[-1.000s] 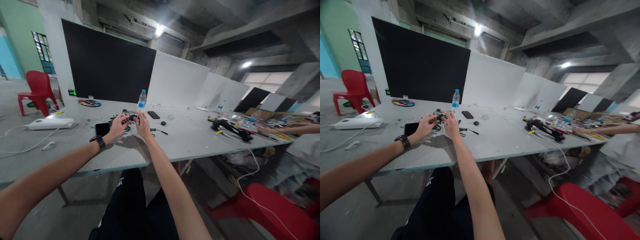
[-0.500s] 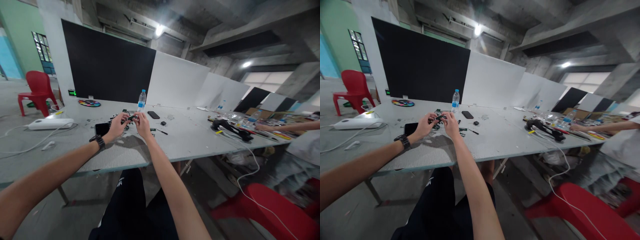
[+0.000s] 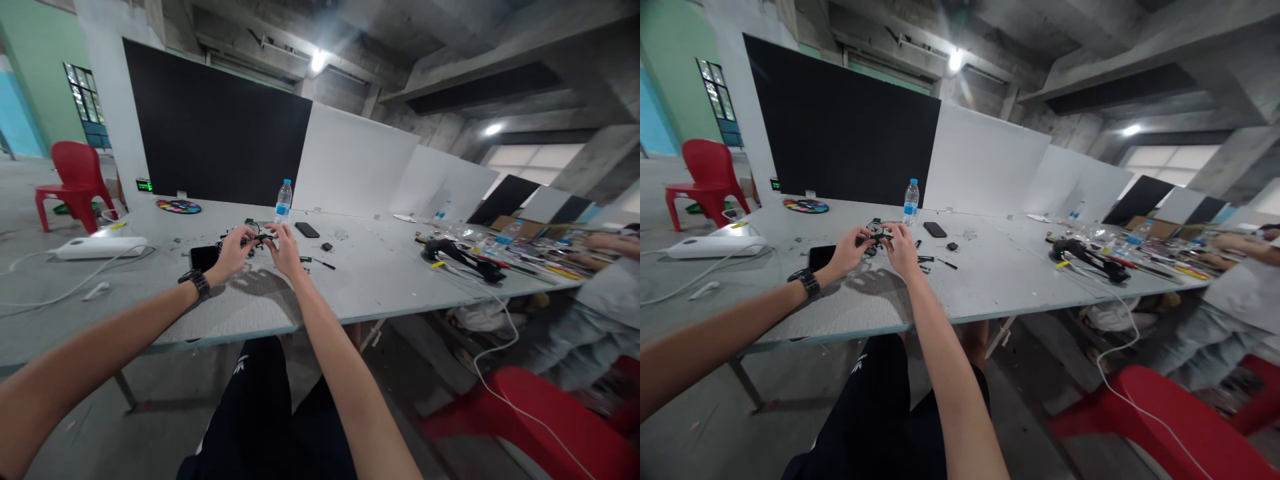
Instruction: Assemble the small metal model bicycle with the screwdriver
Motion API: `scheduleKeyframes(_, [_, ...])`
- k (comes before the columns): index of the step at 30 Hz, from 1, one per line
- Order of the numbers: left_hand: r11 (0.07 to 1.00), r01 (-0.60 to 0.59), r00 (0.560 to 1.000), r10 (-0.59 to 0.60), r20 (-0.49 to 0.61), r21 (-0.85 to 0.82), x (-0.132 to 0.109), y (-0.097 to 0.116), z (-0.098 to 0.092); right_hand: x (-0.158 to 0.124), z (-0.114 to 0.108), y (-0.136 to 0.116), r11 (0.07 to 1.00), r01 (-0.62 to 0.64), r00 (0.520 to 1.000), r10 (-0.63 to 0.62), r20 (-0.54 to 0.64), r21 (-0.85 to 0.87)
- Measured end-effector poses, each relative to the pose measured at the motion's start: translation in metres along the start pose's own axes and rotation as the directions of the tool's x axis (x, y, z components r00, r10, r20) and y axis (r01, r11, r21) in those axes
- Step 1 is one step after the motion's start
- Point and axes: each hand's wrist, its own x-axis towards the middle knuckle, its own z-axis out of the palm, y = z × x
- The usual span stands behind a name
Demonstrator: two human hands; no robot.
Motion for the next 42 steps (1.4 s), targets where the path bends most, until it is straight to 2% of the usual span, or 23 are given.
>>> scheduleKeyframes(16, [1.0,-0.018,1.0,0.018,0.008,0.02,-0.0012,0.004,0.0002,0.0008,-0.0012,-0.0024,1.0,-0.02,1.0,0.02,0.007,0.013])
scheduleKeyframes(23, [0.998,-0.036,0.999,0.036,0.009,0.041,-0.0022,0.0043,-0.0009,0.0011,-0.0003,-0.0006,0.999,-0.031,0.999,0.032,-0.024,0.024])
scheduleKeyframes(30, [1.0,-0.021,1.0,0.021,0.005,0.022,-0.0011,0.0014,0.0007,0.002,-0.0002,-0.0009,0.999,0.02,1.0,-0.02,0.011,0.043])
scheduleKeyframes(42, [0.999,-0.019,1.0,0.019,-0.023,0.027,0.0,0.0016,0.0026,0.0014,0.004,-0.0007,0.994,-0.032,0.999,0.03,0.026,0.105])
